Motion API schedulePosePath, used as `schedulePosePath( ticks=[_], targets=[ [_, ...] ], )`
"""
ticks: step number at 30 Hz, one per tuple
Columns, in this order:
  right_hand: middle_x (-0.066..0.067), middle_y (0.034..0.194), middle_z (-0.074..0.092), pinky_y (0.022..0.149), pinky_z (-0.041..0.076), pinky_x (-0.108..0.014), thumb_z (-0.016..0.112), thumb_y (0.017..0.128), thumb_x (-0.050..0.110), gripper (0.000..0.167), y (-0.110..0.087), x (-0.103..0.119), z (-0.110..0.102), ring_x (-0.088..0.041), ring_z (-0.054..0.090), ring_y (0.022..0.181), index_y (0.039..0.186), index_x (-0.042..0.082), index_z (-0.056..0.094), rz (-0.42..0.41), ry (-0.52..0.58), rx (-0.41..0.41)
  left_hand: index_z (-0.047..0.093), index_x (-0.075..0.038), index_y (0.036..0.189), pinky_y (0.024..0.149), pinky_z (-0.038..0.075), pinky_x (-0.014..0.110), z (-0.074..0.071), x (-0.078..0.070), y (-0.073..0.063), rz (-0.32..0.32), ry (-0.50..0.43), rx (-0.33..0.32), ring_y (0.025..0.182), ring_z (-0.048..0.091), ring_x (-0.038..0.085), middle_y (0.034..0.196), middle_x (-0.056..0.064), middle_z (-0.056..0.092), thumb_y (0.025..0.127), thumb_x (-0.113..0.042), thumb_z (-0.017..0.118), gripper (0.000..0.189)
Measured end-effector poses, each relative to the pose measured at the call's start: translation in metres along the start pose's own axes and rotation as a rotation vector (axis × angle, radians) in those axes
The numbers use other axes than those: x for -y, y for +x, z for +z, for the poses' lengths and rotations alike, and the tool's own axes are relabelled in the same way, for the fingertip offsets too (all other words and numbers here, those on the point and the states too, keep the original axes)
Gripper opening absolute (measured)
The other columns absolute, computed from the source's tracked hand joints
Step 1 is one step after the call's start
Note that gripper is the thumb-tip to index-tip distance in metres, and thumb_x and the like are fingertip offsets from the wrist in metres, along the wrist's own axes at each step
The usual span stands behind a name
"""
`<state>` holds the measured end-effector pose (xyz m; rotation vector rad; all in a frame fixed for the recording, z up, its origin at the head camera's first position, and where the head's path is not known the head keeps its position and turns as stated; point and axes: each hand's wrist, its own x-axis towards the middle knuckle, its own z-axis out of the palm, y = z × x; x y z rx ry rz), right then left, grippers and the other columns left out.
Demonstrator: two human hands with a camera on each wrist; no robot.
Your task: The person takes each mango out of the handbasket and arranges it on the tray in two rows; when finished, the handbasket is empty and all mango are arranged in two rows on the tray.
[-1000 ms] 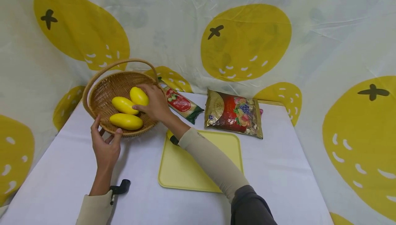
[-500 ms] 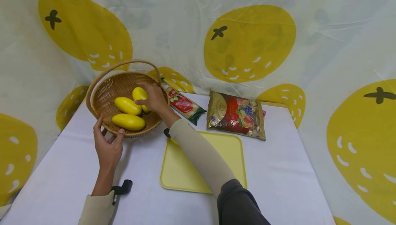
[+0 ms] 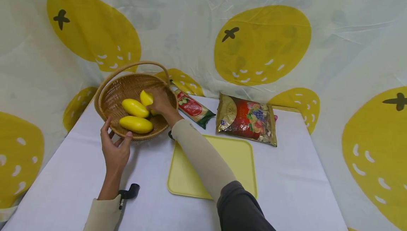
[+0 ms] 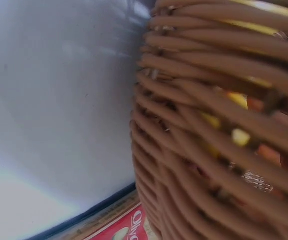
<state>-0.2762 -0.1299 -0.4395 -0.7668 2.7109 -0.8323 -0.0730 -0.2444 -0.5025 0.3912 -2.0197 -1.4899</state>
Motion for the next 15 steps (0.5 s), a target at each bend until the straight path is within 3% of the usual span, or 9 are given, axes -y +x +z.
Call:
schedulePosePath(
  ticks=[9,15],
  targets=[
    [-0.006,0.165,0.050,0.126,0.038,-0.040,0.085,0.092,0.017,0.071,-0.0037,-0.0006,-0.0027,-0.031,0.043,0.154,0.157,0.022,0.055,-0.020,-0.048,-0.004,0.030,-0.020,0.167,0.094,0.046,0.011,0.0016,-0.0047,-0.0018,-0.013,0.028,-0.001,0.146,0.044,0.038,0.174,-0.003,0.028,0.098,-0.010,0.069,0.080],
    [-0.005,0.170,0.042,0.128,0.035,-0.041,0.080,0.096,0.021,0.072,-0.0088,0.0036,-0.0066,-0.029,0.035,0.159,0.161,0.029,0.049,0.019,-0.014,0.013,0.031,-0.020,0.167,0.094,0.046,0.010,0.0011,-0.0101,-0.0030,-0.014,0.038,-0.006,0.145,0.045,0.036,0.173,-0.004,0.029,0.098,-0.012,0.070,0.080]
  ],
)
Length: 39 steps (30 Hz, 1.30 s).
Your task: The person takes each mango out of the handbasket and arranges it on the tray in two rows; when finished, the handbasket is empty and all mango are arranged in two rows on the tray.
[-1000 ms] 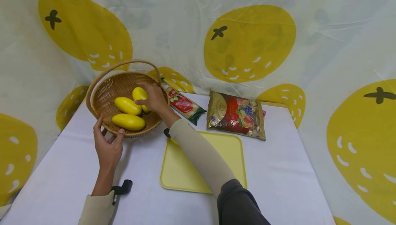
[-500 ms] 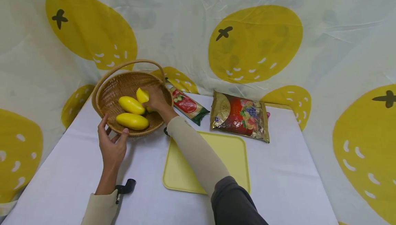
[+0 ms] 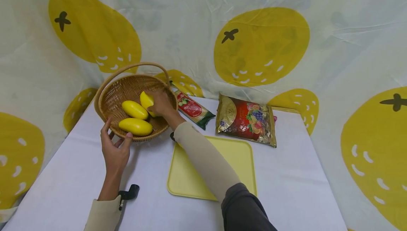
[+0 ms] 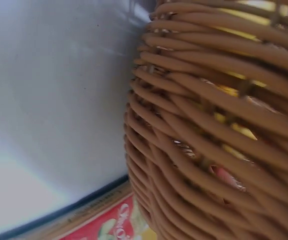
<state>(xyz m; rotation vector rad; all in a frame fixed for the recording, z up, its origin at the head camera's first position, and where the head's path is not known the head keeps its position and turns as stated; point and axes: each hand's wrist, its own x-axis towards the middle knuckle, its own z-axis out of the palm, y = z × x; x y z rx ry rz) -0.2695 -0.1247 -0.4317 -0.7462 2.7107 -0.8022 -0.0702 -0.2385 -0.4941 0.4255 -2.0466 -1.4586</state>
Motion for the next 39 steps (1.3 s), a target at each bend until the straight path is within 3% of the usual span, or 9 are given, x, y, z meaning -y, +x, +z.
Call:
schedulePosePath(
  ticks=[7,12,18,24,32,35,39],
  targets=[
    [0.004,0.164,0.051,0.130,0.032,-0.039,0.078,0.098,0.025,0.072,-0.013,0.001,-0.010,-0.026,0.040,0.156,0.163,0.030,0.046,-0.097,-0.068,-0.014,0.031,-0.015,0.166,0.093,0.047,0.009,0.001,-0.024,-0.006,0.013,-0.034,0.003,0.144,0.044,0.045,0.173,0.007,0.030,0.098,-0.010,0.067,0.077],
    [0.004,0.162,0.053,0.127,0.035,-0.038,0.079,0.097,0.025,0.073,-0.025,-0.001,-0.017,-0.026,0.047,0.151,0.163,0.029,0.046,-0.159,-0.086,-0.049,0.031,-0.017,0.167,0.091,0.047,0.006,0.002,-0.008,-0.002,0.019,-0.032,0.004,0.145,0.044,0.043,0.173,0.003,0.029,0.098,-0.010,0.069,0.079],
    [0.001,0.159,0.055,0.120,0.043,-0.038,0.080,0.096,0.025,0.075,-0.043,-0.005,-0.025,-0.023,0.051,0.144,0.162,0.030,0.046,-0.218,-0.003,-0.107,0.031,-0.023,0.167,0.091,0.047,0.006,0.001,0.008,0.001,0.035,-0.017,0.012,0.146,0.045,0.040,0.172,-0.005,0.028,0.098,-0.013,0.072,0.081],
    [0.001,0.158,0.057,0.120,0.041,-0.038,0.080,0.095,0.023,0.076,-0.064,-0.010,-0.037,-0.021,0.050,0.144,0.162,0.029,0.046,-0.301,0.077,-0.151,0.030,-0.025,0.167,0.091,0.048,0.006,0.000,0.009,0.002,0.042,-0.016,0.012,0.146,0.045,0.041,0.172,-0.003,0.029,0.099,-0.014,0.071,0.081],
    [-0.002,0.155,0.060,0.109,0.048,-0.034,0.082,0.094,0.018,0.076,-0.090,-0.017,-0.055,-0.021,0.055,0.135,0.161,0.027,0.048,-0.333,0.215,-0.167,0.031,-0.024,0.167,0.090,0.048,0.006,-0.001,0.009,0.001,0.036,-0.019,0.004,0.145,0.046,0.040,0.172,-0.004,0.030,0.097,-0.012,0.073,0.082],
    [-0.002,0.153,0.061,0.102,0.049,-0.035,0.082,0.093,0.016,0.077,-0.097,-0.020,-0.061,-0.021,0.056,0.127,0.162,0.026,0.048,-0.362,0.227,-0.161,0.031,-0.023,0.167,0.090,0.048,0.006,0.000,0.009,0.001,0.029,-0.013,0.003,0.145,0.045,0.041,0.172,-0.003,0.029,0.098,-0.012,0.072,0.081],
    [0.000,0.155,0.059,0.105,0.048,-0.035,0.081,0.094,0.017,0.078,-0.111,-0.026,-0.070,-0.019,0.055,0.132,0.162,0.030,0.046,-0.386,0.209,-0.150,0.029,-0.022,0.167,0.091,0.047,0.006,0.001,0.009,0.001,0.017,-0.004,0.006,0.146,0.044,0.042,0.173,-0.001,0.028,0.099,-0.011,0.070,0.080]
  ],
)
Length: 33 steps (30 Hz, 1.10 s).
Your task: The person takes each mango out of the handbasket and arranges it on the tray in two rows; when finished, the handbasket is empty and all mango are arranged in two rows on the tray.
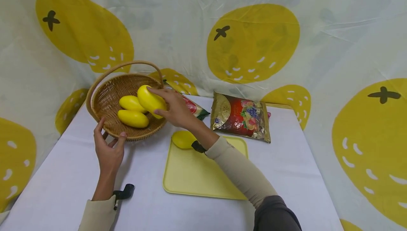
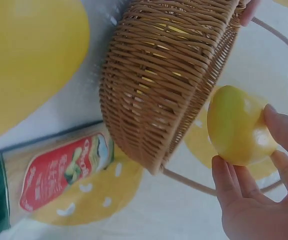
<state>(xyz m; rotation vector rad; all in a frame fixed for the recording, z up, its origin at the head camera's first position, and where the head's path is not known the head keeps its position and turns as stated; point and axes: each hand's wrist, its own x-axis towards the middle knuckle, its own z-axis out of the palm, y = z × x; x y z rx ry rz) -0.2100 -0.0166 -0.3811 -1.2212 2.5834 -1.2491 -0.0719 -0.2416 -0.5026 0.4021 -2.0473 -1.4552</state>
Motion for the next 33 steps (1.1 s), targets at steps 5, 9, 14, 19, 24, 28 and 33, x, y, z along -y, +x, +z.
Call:
schedulePosePath(
  ticks=[5,9,14,19,24,28,33],
  targets=[
    [-0.005,0.154,0.057,0.106,0.051,-0.035,0.081,0.095,0.014,0.075,-0.019,0.001,-0.012,-0.019,0.055,0.137,0.161,0.027,0.048,-0.038,0.004,-0.005,0.029,-0.022,0.167,0.091,0.046,0.005,-0.001,-0.002,-0.001,-0.007,0.014,-0.002,0.147,0.044,0.042,0.173,-0.001,0.028,0.099,-0.011,0.070,0.080],
    [-0.006,0.150,0.059,0.104,0.054,-0.039,0.081,0.094,0.013,0.075,-0.033,-0.002,-0.017,-0.020,0.057,0.135,0.160,0.023,0.050,-0.085,-0.006,-0.016,0.030,-0.022,0.167,0.091,0.046,0.006,-0.001,-0.004,-0.002,-0.010,0.020,-0.004,0.147,0.044,0.042,0.172,-0.001,0.028,0.099,-0.012,0.070,0.080],
    [-0.003,0.152,0.060,0.110,0.050,-0.042,0.083,0.093,0.014,0.075,-0.053,-0.008,-0.023,-0.019,0.056,0.138,0.160,0.024,0.051,-0.102,-0.056,-0.010,0.030,-0.024,0.167,0.091,0.047,0.008,-0.001,-0.005,-0.002,-0.004,0.017,-0.003,0.146,0.044,0.043,0.172,-0.001,0.028,0.099,-0.012,0.071,0.080],
    [0.000,0.156,0.057,0.117,0.047,-0.045,0.083,0.092,0.012,0.075,-0.074,-0.015,-0.031,-0.019,0.053,0.143,0.159,0.026,0.051,-0.083,-0.057,0.004,0.031,-0.026,0.167,0.090,0.047,0.007,-0.002,-0.001,-0.002,0.012,0.006,0.005,0.145,0.045,0.041,0.172,-0.004,0.029,0.099,-0.014,0.073,0.081],
    [0.001,0.158,0.055,0.119,0.047,-0.044,0.081,0.093,0.009,0.074,-0.095,-0.023,-0.042,-0.019,0.051,0.147,0.159,0.027,0.052,-0.050,-0.012,0.033,0.030,-0.029,0.167,0.091,0.048,0.007,-0.003,-0.001,-0.002,0.007,0.020,0.006,0.146,0.045,0.039,0.172,-0.006,0.028,0.099,-0.015,0.073,0.081],
    [0.005,0.158,0.056,0.120,0.045,-0.047,0.081,0.093,0.008,0.074,-0.111,-0.030,-0.051,-0.019,0.049,0.148,0.158,0.028,0.053,-0.022,0.006,0.046,0.029,-0.029,0.167,0.092,0.048,0.008,-0.003,-0.001,-0.002,0.000,0.017,0.009,0.146,0.044,0.040,0.172,-0.006,0.028,0.099,-0.015,0.072,0.081],
    [0.005,0.156,0.058,0.119,0.047,-0.047,0.081,0.093,0.010,0.074,-0.132,-0.039,-0.062,-0.020,0.052,0.146,0.158,0.029,0.053,0.020,-0.009,0.061,0.029,-0.026,0.167,0.091,0.047,0.007,-0.002,-0.002,-0.001,-0.001,0.011,0.012,0.146,0.044,0.040,0.173,-0.005,0.027,0.099,-0.012,0.071,0.081]
  ],
)
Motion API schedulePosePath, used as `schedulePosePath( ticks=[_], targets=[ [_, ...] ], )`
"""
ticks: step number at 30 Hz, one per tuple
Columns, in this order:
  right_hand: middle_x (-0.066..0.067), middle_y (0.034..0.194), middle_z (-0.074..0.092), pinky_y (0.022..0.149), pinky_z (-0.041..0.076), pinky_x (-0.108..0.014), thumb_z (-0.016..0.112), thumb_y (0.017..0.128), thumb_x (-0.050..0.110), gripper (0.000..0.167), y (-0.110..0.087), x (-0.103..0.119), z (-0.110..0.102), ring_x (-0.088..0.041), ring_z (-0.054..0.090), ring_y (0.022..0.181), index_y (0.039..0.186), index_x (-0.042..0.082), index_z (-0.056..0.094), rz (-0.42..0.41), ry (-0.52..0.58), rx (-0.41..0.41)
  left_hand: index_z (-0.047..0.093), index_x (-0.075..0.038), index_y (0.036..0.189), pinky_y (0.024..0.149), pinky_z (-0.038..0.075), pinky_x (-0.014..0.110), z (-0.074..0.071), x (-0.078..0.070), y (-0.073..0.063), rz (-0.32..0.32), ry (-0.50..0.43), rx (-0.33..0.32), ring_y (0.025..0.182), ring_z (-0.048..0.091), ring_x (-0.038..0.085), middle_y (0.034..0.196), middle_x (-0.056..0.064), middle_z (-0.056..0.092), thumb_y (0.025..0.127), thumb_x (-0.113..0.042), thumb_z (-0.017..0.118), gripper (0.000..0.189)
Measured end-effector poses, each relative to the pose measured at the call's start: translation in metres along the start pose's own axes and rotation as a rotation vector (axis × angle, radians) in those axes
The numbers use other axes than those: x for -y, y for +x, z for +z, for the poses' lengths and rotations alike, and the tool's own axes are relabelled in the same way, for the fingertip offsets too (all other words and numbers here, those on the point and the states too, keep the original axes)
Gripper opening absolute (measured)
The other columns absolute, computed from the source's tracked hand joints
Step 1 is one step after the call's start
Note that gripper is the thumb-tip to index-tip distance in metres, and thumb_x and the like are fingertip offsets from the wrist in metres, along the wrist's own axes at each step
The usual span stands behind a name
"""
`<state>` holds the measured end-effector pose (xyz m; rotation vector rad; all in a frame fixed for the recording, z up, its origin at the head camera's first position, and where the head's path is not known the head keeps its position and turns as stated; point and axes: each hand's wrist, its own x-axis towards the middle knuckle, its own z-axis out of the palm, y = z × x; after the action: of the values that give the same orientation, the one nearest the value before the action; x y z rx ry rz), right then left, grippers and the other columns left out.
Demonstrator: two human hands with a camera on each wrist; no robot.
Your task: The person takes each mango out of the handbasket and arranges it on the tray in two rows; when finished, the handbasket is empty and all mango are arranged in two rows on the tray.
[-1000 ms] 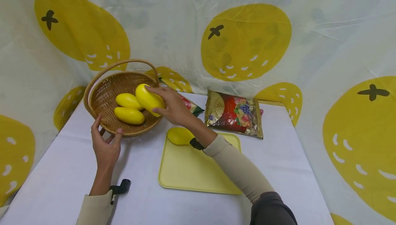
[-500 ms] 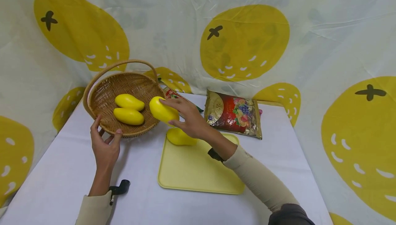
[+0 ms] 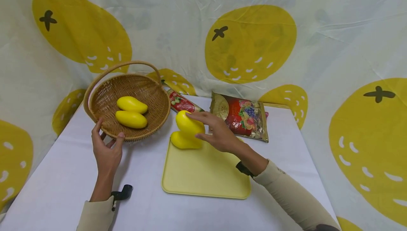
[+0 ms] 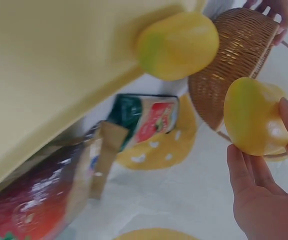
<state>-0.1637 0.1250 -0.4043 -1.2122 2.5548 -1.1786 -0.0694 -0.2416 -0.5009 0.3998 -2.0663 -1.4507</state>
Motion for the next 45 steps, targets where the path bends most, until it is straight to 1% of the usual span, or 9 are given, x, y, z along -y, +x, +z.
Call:
schedulePosePath(
  ticks=[7,15,18,21,24,33,38,42,45],
  targets=[
    [0.003,0.155,0.059,0.117,0.049,-0.049,0.081,0.093,0.008,0.073,-0.025,-0.013,-0.013,-0.023,0.054,0.145,0.157,0.028,0.054,0.050,0.012,0.016,0.029,-0.028,0.167,0.091,0.046,0.005,0.001,0.001,0.001,-0.002,0.001,-0.009,0.146,0.043,0.043,0.173,-0.001,0.027,0.100,-0.010,0.069,0.080],
    [0.005,0.158,0.056,0.116,0.048,-0.056,0.080,0.093,0.007,0.075,-0.051,-0.033,-0.022,-0.027,0.052,0.147,0.157,0.034,0.053,0.137,0.009,0.055,0.029,-0.025,0.167,0.091,0.046,0.005,0.000,0.002,0.002,0.009,-0.008,-0.004,0.146,0.044,0.041,0.173,-0.003,0.027,0.100,-0.010,0.070,0.080],
    [0.005,0.157,0.058,0.114,0.051,-0.054,0.081,0.092,0.005,0.075,-0.059,-0.040,-0.025,-0.026,0.055,0.142,0.157,0.032,0.054,0.142,0.009,0.069,0.029,-0.023,0.167,0.090,0.046,0.005,0.000,0.004,0.002,0.010,-0.012,-0.005,0.145,0.044,0.041,0.173,-0.003,0.027,0.100,-0.010,0.070,0.080],
    [0.004,0.156,0.059,0.115,0.050,-0.053,0.081,0.091,0.002,0.074,-0.066,-0.048,-0.028,-0.024,0.056,0.140,0.156,0.028,0.056,0.134,0.003,0.084,0.029,-0.022,0.167,0.090,0.046,0.004,0.000,0.004,0.002,0.009,-0.012,-0.009,0.145,0.044,0.042,0.173,-0.002,0.027,0.099,-0.009,0.070,0.080],
    [0.001,0.156,0.060,0.117,0.047,-0.054,0.080,0.091,0.000,0.072,-0.072,-0.054,-0.030,-0.027,0.055,0.142,0.155,0.023,0.057,0.129,-0.001,0.102,0.029,-0.023,0.167,0.090,0.046,0.005,0.000,0.004,0.002,0.008,-0.009,-0.010,0.145,0.044,0.041,0.173,-0.002,0.027,0.099,-0.009,0.070,0.080],
    [-0.005,0.154,0.062,0.118,0.045,-0.060,0.077,0.093,-0.002,0.065,-0.084,-0.068,-0.032,-0.034,0.055,0.144,0.152,0.020,0.061,0.171,-0.044,0.164,0.030,-0.025,0.167,0.090,0.046,0.005,0.001,0.004,0.002,0.017,-0.010,-0.013,0.145,0.045,0.039,0.172,-0.003,0.028,0.099,-0.010,0.071,0.081],
    [-0.010,0.155,0.060,0.117,0.044,-0.063,0.075,0.095,-0.001,0.062,-0.087,-0.073,-0.032,-0.039,0.053,0.144,0.152,0.019,0.061,0.194,-0.076,0.197,0.030,-0.023,0.167,0.089,0.046,0.005,0.001,0.003,0.002,0.020,-0.013,-0.011,0.145,0.045,0.040,0.172,-0.002,0.028,0.099,-0.010,0.071,0.081],
    [-0.013,0.157,0.058,0.118,0.041,-0.065,0.073,0.096,-0.002,0.062,-0.089,-0.078,-0.034,-0.041,0.051,0.145,0.153,0.018,0.060,0.201,-0.088,0.201,0.029,-0.023,0.167,0.089,0.046,0.005,0.001,0.002,0.002,0.017,-0.006,-0.008,0.145,0.045,0.040,0.172,-0.002,0.028,0.099,-0.010,0.071,0.081],
    [-0.014,0.156,0.059,0.118,0.041,-0.066,0.074,0.095,-0.002,0.062,-0.088,-0.078,-0.037,-0.043,0.052,0.145,0.153,0.016,0.060,0.187,-0.108,0.181,0.029,-0.023,0.167,0.090,0.046,0.005,0.001,0.001,0.002,0.015,-0.003,-0.007,0.146,0.045,0.041,0.172,-0.003,0.028,0.099,-0.010,0.071,0.081]
  ],
)
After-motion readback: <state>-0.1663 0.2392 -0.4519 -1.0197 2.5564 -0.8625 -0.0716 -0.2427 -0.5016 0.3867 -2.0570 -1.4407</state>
